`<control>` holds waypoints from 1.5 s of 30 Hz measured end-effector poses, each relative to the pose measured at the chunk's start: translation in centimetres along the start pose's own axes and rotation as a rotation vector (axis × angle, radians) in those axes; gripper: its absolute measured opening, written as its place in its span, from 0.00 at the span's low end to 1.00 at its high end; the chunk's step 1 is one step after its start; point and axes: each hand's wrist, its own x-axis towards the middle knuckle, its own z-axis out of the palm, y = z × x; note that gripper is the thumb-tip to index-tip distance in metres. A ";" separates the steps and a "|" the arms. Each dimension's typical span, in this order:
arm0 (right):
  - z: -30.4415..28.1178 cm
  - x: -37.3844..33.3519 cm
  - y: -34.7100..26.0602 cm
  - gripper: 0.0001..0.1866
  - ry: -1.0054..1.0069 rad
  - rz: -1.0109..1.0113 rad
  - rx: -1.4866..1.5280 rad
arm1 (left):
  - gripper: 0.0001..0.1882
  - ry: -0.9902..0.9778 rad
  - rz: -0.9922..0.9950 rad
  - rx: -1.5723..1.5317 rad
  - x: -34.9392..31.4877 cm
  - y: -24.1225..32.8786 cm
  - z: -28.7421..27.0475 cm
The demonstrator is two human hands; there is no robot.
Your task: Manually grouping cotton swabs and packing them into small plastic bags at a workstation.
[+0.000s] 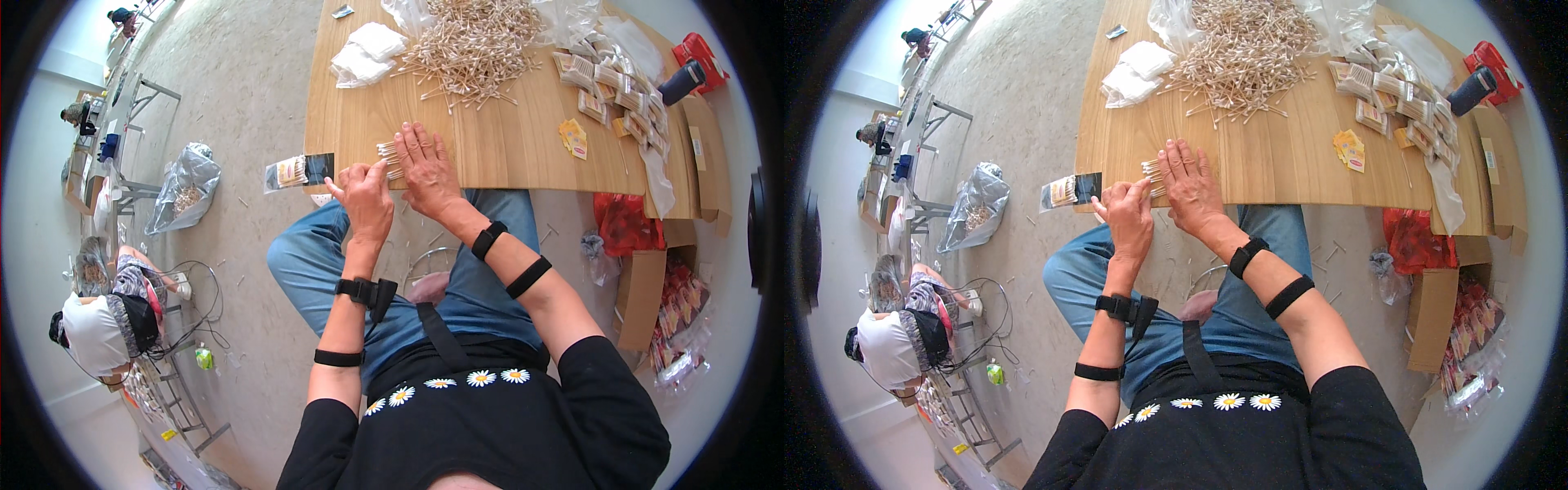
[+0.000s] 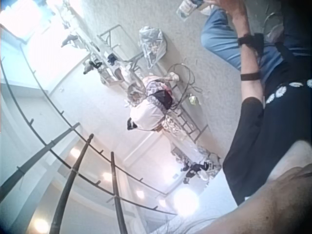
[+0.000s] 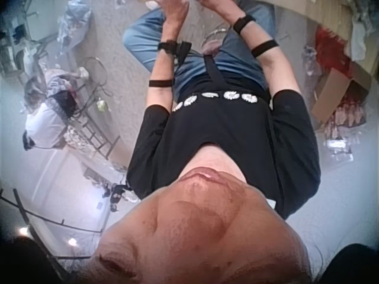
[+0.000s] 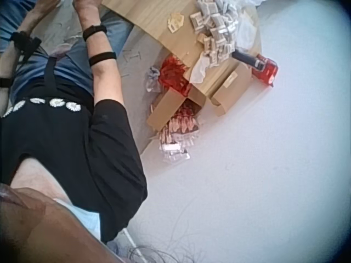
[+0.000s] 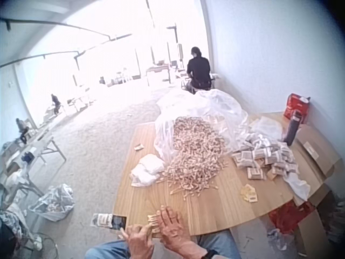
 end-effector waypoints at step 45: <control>-0.1 -0.1 0.0 0.55 0.001 -0.001 0.009 | 0.08 -0.016 -0.017 -0.013 2.0 -0.6 0.4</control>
